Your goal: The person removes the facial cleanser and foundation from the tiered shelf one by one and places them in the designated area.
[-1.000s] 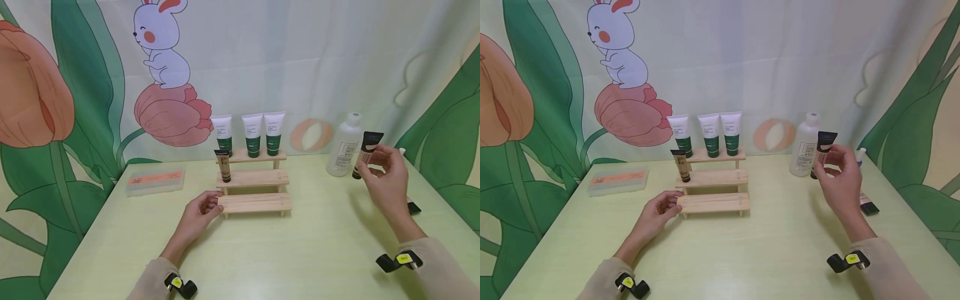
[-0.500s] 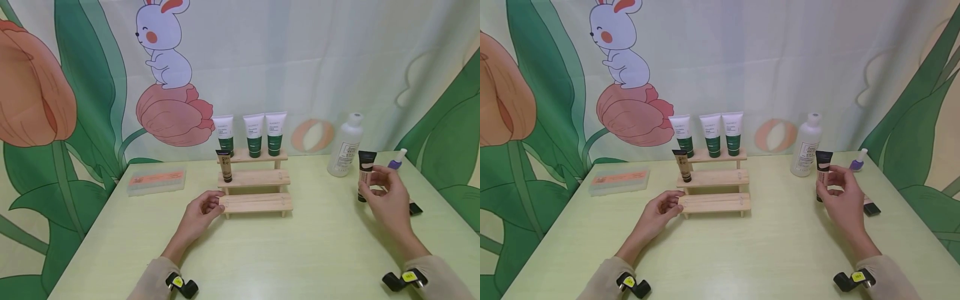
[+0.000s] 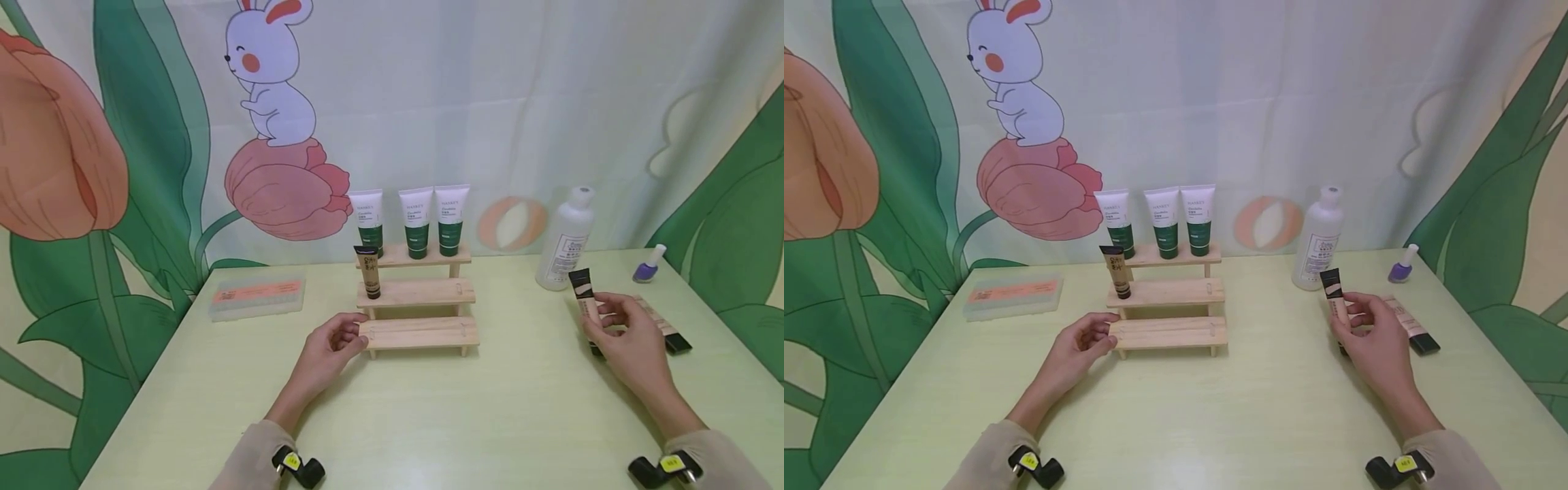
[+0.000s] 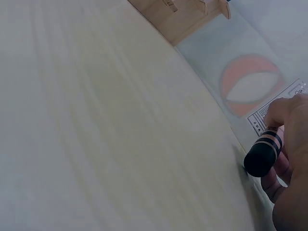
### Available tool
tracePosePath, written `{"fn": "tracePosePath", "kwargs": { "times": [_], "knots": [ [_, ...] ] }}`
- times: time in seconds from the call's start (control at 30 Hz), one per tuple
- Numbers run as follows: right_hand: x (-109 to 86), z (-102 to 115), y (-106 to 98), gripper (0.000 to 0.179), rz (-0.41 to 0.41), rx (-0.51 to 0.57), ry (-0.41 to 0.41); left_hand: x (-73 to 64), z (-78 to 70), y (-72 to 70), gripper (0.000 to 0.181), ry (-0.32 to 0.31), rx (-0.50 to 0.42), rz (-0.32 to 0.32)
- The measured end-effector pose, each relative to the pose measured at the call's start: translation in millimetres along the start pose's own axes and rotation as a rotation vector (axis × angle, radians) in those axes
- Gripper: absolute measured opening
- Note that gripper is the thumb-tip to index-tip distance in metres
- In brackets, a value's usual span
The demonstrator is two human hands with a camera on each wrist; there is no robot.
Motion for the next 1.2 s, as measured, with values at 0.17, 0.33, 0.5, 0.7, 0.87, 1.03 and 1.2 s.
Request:
{"fn": "tracePosePath", "kwargs": {
  "times": [0.17,0.33,0.5,0.7,0.87,1.03,1.2],
  "knots": [
    [1.7,-4.2,1.6,0.053,0.024,-0.027,0.0,-0.4,-2.0,0.0,0.032,0.002,0.001,0.0],
    [3.8,-7.3,2.9,0.047,0.031,-0.085,-0.05,-1.8,-1.3,-1.4,0.032,-0.01,0.006,-0.002],
    [4.7,-5.7,4.4,0.047,0.047,-0.09,-0.05,-2.9,-1.6,-2.1,0.031,-0.009,0.005,-0.006],
    [3.0,-7.7,6.3,0.049,0.07,-0.104,-0.01,-2.9,-1.3,-1.1,0.032,-0.019,-0.001,-0.001],
    [2.3,-8.7,5.5,0.05,0.063,-0.104,-0.011,-2.2,-1.0,-0.4,0.032,-0.013,-0.007,0.004],
    [-0.3,-7.6,3.4,0.056,-0.007,-0.074,0.01,-1.5,-0.5,0.0,0.032,-0.008,-0.009,0.008],
    [-2.7,-3.7,-0.6,0.06,-0.139,-0.023,-0.006,-1.1,-0.7,0.7,0.032,-0.006,-0.008,0.006]
  ]
}}
Point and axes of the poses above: each hand's wrist, its own x-axis towards the middle knuckle, its own y-axis out of the palm, z = x × y, the point moved 1 cm from there along x, towards the middle knuckle, and after that the axes turned 12 degrees about z, right-handed, at the moved point
